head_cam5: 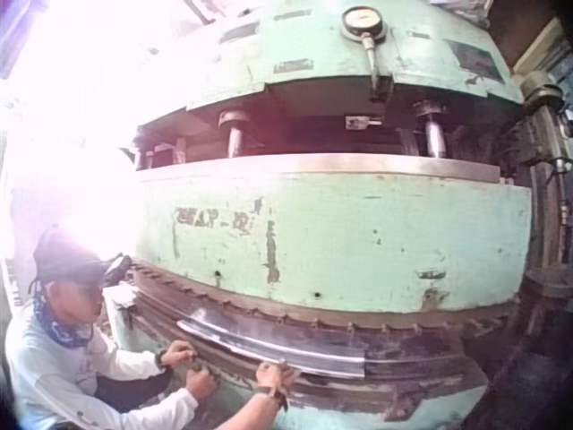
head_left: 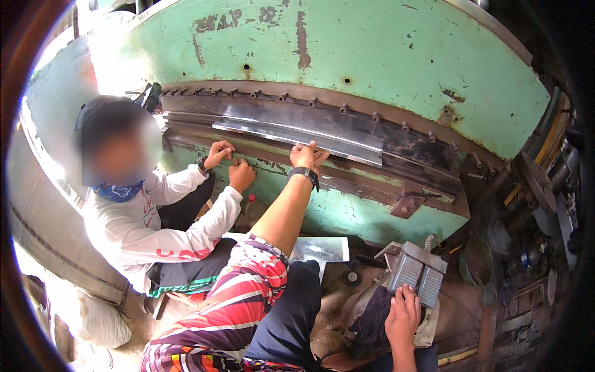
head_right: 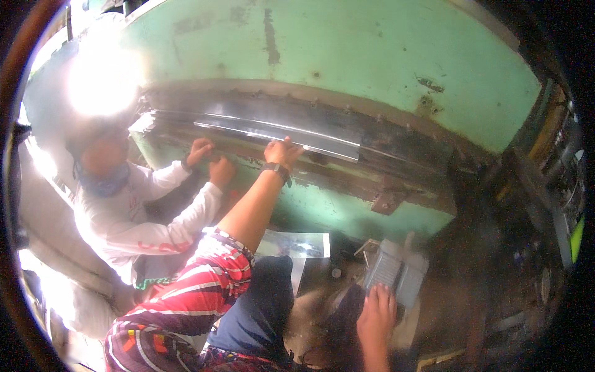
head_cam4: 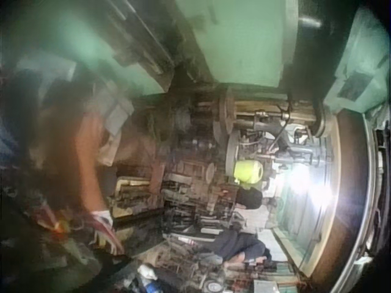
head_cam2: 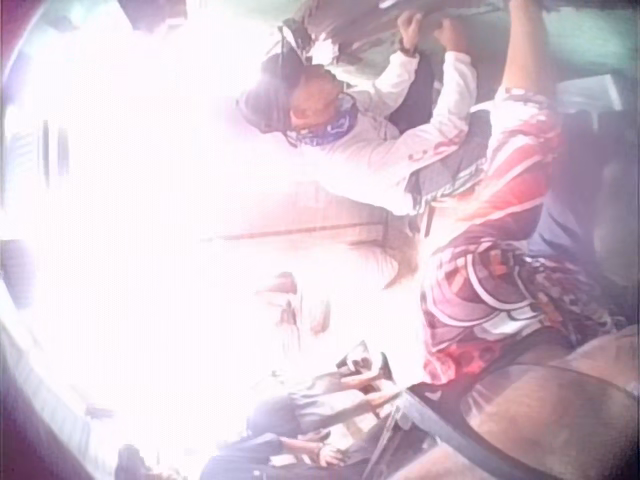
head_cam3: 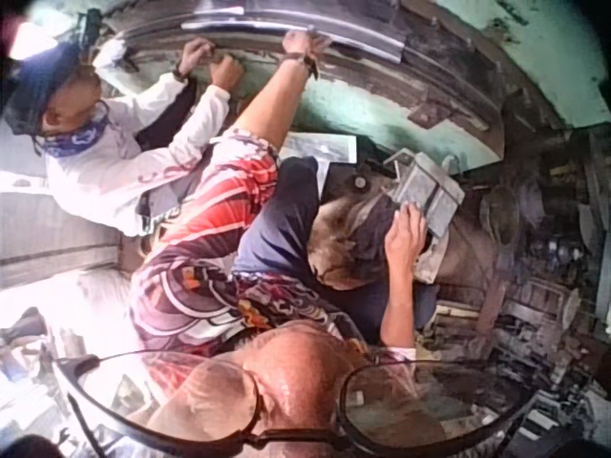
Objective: The person fits a long, thin metal strip into a curved slot on a large green machine, adjusting its position repeatedly. They also handle a small metal box-like component, inspecting it and placing it nearby.
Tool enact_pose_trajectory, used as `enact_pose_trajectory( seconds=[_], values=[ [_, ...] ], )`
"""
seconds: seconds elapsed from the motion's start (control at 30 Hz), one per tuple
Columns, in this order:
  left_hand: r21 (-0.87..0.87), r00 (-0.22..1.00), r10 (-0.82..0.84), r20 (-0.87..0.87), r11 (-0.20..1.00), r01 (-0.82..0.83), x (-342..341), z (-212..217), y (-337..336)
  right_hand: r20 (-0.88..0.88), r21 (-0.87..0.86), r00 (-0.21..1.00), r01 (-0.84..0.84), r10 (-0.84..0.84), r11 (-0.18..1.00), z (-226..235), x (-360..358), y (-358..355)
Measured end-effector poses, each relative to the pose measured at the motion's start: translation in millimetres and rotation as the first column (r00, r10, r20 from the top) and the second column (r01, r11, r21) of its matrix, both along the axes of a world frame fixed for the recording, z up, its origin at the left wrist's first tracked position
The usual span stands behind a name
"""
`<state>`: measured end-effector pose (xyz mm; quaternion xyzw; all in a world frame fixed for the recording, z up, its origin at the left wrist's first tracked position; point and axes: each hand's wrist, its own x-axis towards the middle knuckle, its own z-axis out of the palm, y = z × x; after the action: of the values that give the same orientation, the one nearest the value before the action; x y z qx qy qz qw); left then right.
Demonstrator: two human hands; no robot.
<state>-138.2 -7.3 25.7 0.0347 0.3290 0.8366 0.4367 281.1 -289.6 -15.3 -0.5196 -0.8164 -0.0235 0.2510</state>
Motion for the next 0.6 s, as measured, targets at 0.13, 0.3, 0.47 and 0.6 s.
enact_pose_trajectory(
  seconds=[0.13,0.3,0.47,0.6],
  values=[
    [-0.015,0.999,0.047,-0.022,0.999,-0.047,-20.3,-0.1,-3.0,-0.018,-0.041,0.999,-0.032,0.031,0.999,4.3,-2.4,1.9],
    [-0.036,0.987,0.106,-0.123,0.993,-0.111,-42.5,16.4,-17.1,-0.01,-0.057,1.0,-0.011,0.01,0.998,8.9,-2.7,1.7],
    [-0.068,0.966,0.173,-0.192,0.98,-0.189,-104.2,15.5,-18.9,0.017,-0.072,0.999,0.031,-0.03,0.997,5.6,-4.0,0.6],
    [-0.041,0.931,0.208,-0.3,0.972,-0.231,-183.7,-4.4,-30.9,-0.015,-0.047,1.0,-0.013,0.012,0.999,3.2,-9.4,3.0]
  ],
)
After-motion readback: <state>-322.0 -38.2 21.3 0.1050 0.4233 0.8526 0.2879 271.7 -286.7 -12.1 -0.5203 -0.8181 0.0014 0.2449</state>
